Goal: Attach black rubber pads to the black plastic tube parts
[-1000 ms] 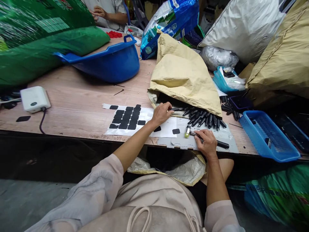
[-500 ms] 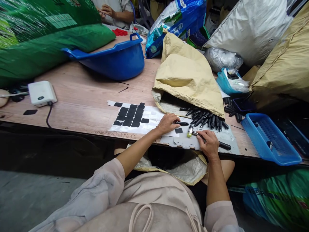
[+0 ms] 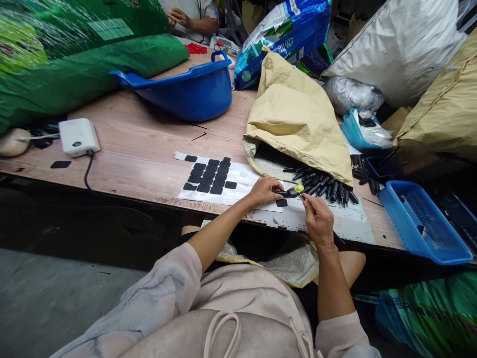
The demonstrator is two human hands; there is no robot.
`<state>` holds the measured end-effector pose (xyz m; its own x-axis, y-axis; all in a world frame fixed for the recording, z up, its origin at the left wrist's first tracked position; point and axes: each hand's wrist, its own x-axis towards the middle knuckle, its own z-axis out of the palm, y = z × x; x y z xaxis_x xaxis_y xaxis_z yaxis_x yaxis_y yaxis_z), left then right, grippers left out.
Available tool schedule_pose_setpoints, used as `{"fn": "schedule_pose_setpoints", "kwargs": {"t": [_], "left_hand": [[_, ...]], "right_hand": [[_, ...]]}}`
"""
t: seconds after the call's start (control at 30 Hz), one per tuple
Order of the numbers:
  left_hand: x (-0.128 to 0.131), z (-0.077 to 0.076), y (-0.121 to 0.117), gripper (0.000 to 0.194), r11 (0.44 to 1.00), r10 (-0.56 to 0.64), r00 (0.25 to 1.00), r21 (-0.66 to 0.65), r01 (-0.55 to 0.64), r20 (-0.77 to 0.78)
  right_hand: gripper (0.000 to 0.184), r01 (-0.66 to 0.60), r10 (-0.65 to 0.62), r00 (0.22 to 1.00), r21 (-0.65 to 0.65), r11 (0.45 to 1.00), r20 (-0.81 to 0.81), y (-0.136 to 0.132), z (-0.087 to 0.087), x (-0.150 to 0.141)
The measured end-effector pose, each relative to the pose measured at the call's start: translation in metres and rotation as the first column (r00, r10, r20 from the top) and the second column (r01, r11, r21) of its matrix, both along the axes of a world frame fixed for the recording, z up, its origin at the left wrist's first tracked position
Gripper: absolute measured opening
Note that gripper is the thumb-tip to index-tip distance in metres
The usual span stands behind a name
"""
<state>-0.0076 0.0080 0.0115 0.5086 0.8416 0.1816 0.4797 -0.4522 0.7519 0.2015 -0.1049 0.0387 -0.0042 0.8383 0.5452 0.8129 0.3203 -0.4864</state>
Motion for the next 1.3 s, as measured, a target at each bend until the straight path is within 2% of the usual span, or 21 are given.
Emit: {"fn": "schedule_pose_setpoints", "kwargs": {"t": [0.13,0.33,0.5,0.73,0.83,0.93,1.1,1.3], "left_hand": [[0.001,0.001,0.000,0.021,1.000,-0.014,1.000,-0.018,0.013,-0.009],[0.001,0.000,0.001,0.021,1.000,-0.007,1.000,-0.011,0.007,-0.012],[0.000,-0.001,0.001,0.020,1.000,-0.020,1.000,-0.007,0.020,-0.009],[0.000,0.000,0.000,0.020,1.000,-0.008,1.000,-0.006,0.008,-0.007],[-0.001,0.001,-0.002,0.018,1.000,-0.002,1.000,-0.011,0.002,0.007],[0.000,0.002,-0.004,0.015,1.000,0.010,1.000,-0.002,-0.010,0.006],[0.001,0.002,-0.005,0.019,0.999,0.008,0.999,0.048,-0.005,-0.053],[0.000,0.001,-0.004,0.020,0.997,-0.010,0.994,0.079,0.018,-0.110]], "right_hand": [[0.032,-0.013,0.013,1.000,0.036,0.999,0.020,0.004,0.003,-0.011],[0.028,0.012,-0.031,0.983,0.105,0.994,0.180,0.007,-0.008,-0.016],[0.028,0.047,-0.071,0.987,0.163,0.985,0.141,0.005,-0.003,-0.009],[0.027,0.074,-0.092,0.983,0.113,0.991,0.157,0.000,-0.008,-0.002],[0.028,0.100,-0.113,0.989,0.125,0.987,0.099,-0.002,-0.007,0.008],[0.027,0.052,-0.060,0.995,0.103,0.993,0.077,-0.007,-0.005,0.026],[0.023,-0.090,0.083,0.975,0.027,0.996,0.208,-0.009,-0.013,0.062],[0.020,-0.109,0.102,0.963,0.012,0.994,0.250,-0.002,-0.025,0.076]]}}
